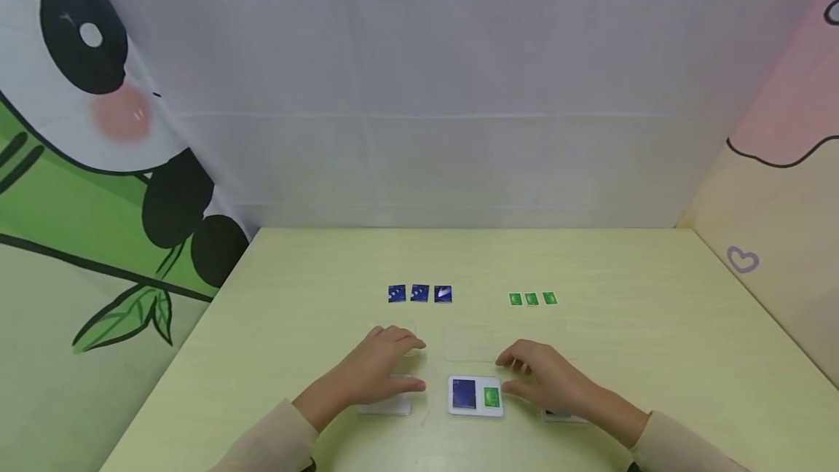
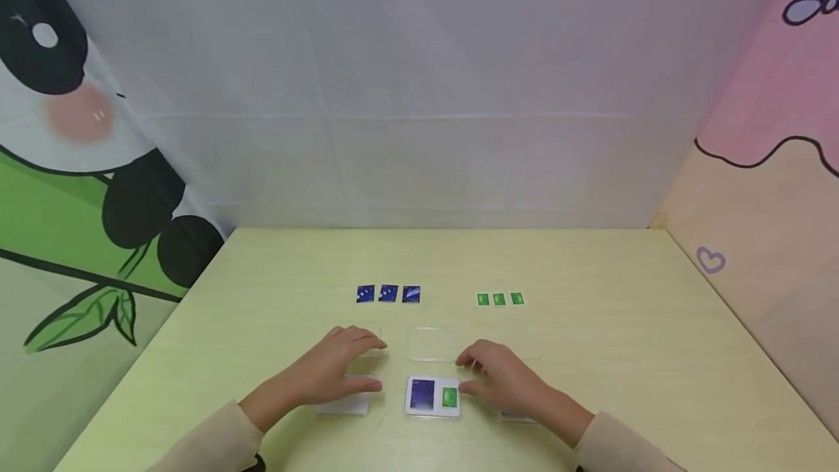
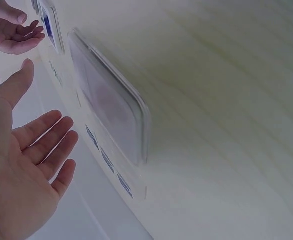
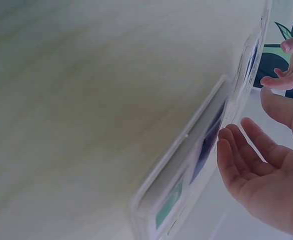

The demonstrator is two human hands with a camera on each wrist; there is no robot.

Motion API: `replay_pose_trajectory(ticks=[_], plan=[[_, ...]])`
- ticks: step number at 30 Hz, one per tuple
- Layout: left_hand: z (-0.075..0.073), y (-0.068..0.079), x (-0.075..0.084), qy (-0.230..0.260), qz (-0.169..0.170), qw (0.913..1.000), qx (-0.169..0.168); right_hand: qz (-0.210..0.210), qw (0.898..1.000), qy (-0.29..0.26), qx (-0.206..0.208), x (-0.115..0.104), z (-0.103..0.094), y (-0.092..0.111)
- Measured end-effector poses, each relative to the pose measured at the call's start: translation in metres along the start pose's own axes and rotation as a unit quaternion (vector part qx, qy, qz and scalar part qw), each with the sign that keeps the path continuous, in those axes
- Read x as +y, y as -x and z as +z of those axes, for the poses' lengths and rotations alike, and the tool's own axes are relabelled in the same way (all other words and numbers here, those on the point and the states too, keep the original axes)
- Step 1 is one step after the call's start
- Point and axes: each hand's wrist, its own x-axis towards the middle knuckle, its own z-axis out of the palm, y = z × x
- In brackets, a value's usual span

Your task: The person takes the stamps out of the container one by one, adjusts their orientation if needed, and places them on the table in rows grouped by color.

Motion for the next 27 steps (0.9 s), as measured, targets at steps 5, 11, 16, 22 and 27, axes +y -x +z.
replay_pose_trajectory(ticks=[5,11,16,22,27], plan=[[0.0,-0.002,0.003,0.002,0.0,1.0,-0.004,0.0,1.0,0.005,0.003,-0.002,0.004,0.003],[0.002,-0.006,0.006,0.006,0.002,0.9999,-0.013,-0.011,0.999,0.032,0.001,-0.003,0.009,0.003],[0.005,-0.01,0.008,0.002,0.001,0.9998,-0.019,-0.018,0.998,0.065,0.012,-0.005,0.013,0.004],[0.008,-0.014,0.012,0.003,0.002,0.9997,-0.023,-0.023,0.994,0.101,0.022,-0.008,0.018,0.006],[0.01,-0.015,0.015,0.003,0.008,0.9997,-0.023,-0.015,0.992,0.121,0.023,-0.009,0.023,0.006]])
